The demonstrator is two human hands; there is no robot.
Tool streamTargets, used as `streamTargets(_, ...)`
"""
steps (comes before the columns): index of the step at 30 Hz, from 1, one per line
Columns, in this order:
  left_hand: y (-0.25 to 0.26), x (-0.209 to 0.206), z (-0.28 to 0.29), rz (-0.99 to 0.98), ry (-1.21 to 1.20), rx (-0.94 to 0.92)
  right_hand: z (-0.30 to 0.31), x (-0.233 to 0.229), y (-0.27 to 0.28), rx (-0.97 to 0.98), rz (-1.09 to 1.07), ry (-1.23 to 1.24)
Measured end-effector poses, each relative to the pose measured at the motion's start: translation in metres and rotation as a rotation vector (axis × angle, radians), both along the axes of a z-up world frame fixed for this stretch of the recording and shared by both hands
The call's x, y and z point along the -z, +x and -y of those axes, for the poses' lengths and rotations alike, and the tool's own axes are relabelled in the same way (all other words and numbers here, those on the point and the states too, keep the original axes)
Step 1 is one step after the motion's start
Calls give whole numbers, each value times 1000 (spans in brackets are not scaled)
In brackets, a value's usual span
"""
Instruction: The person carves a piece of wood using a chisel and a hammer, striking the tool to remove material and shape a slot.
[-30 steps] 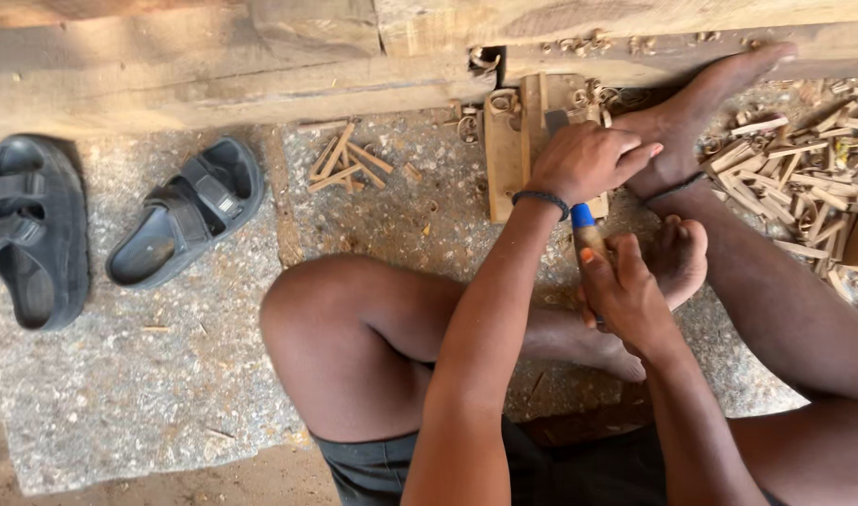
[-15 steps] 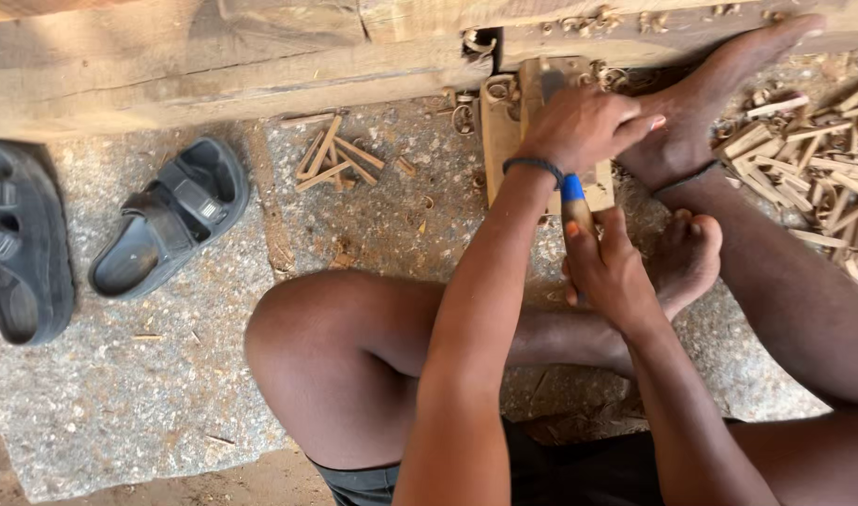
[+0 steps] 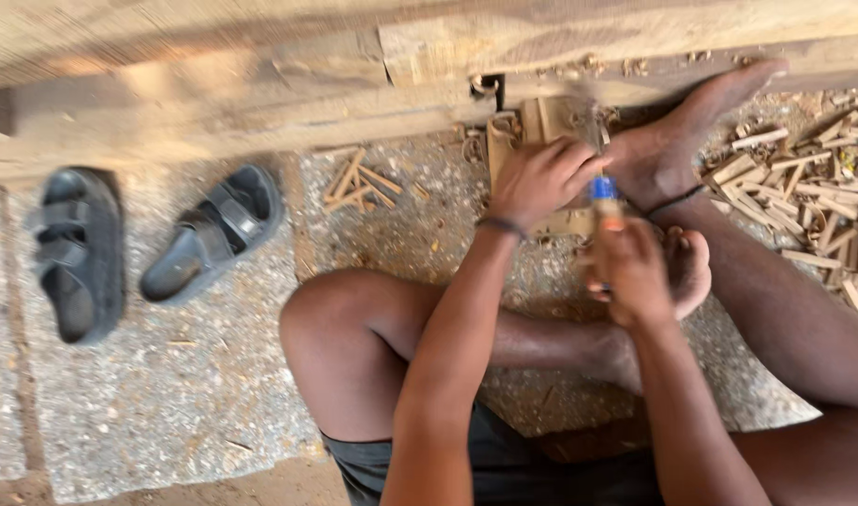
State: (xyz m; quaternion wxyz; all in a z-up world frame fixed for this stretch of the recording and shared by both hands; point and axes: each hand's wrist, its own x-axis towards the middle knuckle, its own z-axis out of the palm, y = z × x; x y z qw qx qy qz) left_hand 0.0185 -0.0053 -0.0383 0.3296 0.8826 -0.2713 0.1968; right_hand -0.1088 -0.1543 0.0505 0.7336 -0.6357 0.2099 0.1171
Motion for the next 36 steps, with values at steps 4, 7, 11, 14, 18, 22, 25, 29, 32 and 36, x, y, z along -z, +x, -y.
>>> streamTargets(4, -10, 3, -34, -204, -34, -333, 39, -26, -16, 169, 155, 20)
streamTargets(7, -7, 5, -35, -146, 30, -417, 55, -42, -31, 147, 197, -51)
streamTargets(11, -5, 7, -26, -118, 126, -399, 48, -45, -47, 99, 170, -138)
streamTargets(14, -10, 9, -29, -247, 89, -390, 37, -44, -55, 86, 146, -133)
streamTargets(18, -7, 12, -39, -336, 93, -391, 28, -40, -54, 19, 249, -118)
streamTargets(22, -2, 15, -35, -303, 79, -414, 32, -30, -55, -134, 209, -228)
streamTargets(25, -2, 8, -41, -105, -25, -449, 29, -21, -60, -195, 97, -278)
streamTargets(29, -4, -18, -34, -40, -228, -305, 23, -22, -63, -198, 11, -292)
streamTargets(32, -14, -31, -6, 89, -285, -80, 17, -27, -59, -195, -6, -293)
streamTargets(36, -30, -25, 35, -111, -216, 222, 10, -24, -55, -223, 5, -326)
